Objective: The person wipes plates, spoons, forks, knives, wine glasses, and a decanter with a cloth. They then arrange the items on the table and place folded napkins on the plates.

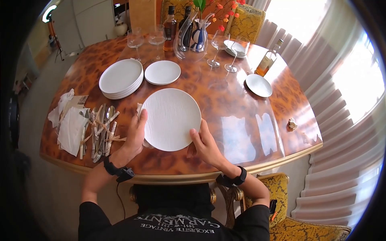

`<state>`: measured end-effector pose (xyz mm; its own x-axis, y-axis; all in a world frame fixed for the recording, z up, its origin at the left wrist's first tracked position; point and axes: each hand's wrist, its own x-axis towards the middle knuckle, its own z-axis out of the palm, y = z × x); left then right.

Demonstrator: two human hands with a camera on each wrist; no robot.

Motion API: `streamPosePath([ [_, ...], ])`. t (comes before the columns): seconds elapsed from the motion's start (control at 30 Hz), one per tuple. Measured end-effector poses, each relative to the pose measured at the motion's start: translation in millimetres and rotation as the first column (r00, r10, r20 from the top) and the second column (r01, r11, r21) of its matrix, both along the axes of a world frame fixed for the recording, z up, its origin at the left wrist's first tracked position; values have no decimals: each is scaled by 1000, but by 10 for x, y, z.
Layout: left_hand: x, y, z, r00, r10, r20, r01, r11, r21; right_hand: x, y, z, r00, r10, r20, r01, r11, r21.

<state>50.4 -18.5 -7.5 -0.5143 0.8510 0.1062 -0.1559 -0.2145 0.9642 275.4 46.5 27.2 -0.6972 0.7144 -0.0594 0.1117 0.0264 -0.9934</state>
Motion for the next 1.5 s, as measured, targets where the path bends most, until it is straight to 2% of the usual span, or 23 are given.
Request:
streamPosePath([
  [0.07, 2, -65, 48, 1000, -29, -9, 29, 999, 16, -37, -25, -82, 994, -70, -81, 70, 998, -9],
  [0.13, -158, -77, 127, 955, -295, 6, 295, 953, -76, 12, 182, -214, 994, -69, -88, 85, 976, 200],
  [0.2, -279, -25, 219, 945, -327, -14, 325, 941, -96, 31, 311, 107, 984, 139, 115, -148, 986, 72],
  [0.27, -358, 27, 224, 912, -388, -135, 373, 920, -123, -34, 326, 138, 977, 145, 153, -160, 983, 91],
  [0.33, -298, 86, 186, 937, -337, -97, 330, 941, -80, -168, 266, 89, 998, -51, 32, 46, 989, 139],
  [0.4, -167, 167, 93, 999, 35, 5, -35, 998, 54, -230, 202, -5, 1000, -9, -11, 11, 993, 116],
  [0.47, -197, 213, 2, 997, 71, 6, -71, 997, 39, -312, 175, -41, 995, -96, -2, 96, 995, -6],
  [0.53, -315, 261, -35, 997, 13, -76, -4, 993, 117, -329, 364, -75, 998, -57, -4, 57, 998, 21],
  [0.57, -405, 257, -31, 996, -74, 47, 70, 994, 81, -346, 465, -27, 999, 3, 34, -3, 1000, 3],
  [0.6, -509, 255, -37, 997, -65, 51, 61, 995, 82, -367, 556, 18, 996, 62, 70, -61, 998, -15],
  [0.67, -694, 222, 28, 996, 72, -50, -68, 995, 76, -390, 730, 104, 991, 101, 85, -102, 995, 9],
  [0.7, -776, 122, 124, 997, -2, 71, 2, 1000, 1, -418, 804, 201, 993, 92, 68, -93, 995, 18],
  [0.73, -806, 91, 191, 998, 2, 66, -3, 1000, 3, -454, 885, 308, 996, 81, 49, -82, 996, 28],
  [0.8, -792, 74, 274, 949, 109, 295, -137, 988, 77, -521, 1167, 457, 999, 35, -7, -35, 999, 12],
  [0.87, -788, 20, 338, 938, 141, 315, -158, 987, 28, -724, 1418, 556, 990, -116, -77, 115, 993, -7],
  [0.97, -785, -6, 432, 872, 248, 422, -269, 963, -12, -1061, 1902, 352, 983, -106, -148, 113, 993, 41],
  [1.07, -903, 1, 359, 844, 213, 491, -267, 963, 41, -1471, 2262, -100, 984, -150, -94, 154, 988, 27],
  [1.1, -959, 1, 336, 837, 127, 532, -209, 973, 97, -1580, 2388, -292, 985, -154, -79, 157, 987, 40],
  [1.2, -1033, 96, 325, 826, 72, 560, -197, 966, 166, -1794, 2517, -592, 984, -179, 27, 177, 982, 69],
  [1.27, -1105, 114, 257, 846, -27, 532, -113, 967, 228, -1848, 2477, -647, 982, -186, -2, 186, 982, 39],
  [1.33, -1048, 155, 360, 791, -108, 602, -60, 966, 251, -1896, 2479, -649, 977, -212, -34, 213, 977, 10],
  [1.4, -942, 220, 494, 773, -105, 625, -58, 970, 235, -1869, 2482, -689, 991, -128, -30, 127, 992, -15],
  [1.5, -809, 381, 541, 763, -122, 635, -36, 972, 231, -1899, 2506, -755, 982, -189, 4, 189, 982, -12],
])
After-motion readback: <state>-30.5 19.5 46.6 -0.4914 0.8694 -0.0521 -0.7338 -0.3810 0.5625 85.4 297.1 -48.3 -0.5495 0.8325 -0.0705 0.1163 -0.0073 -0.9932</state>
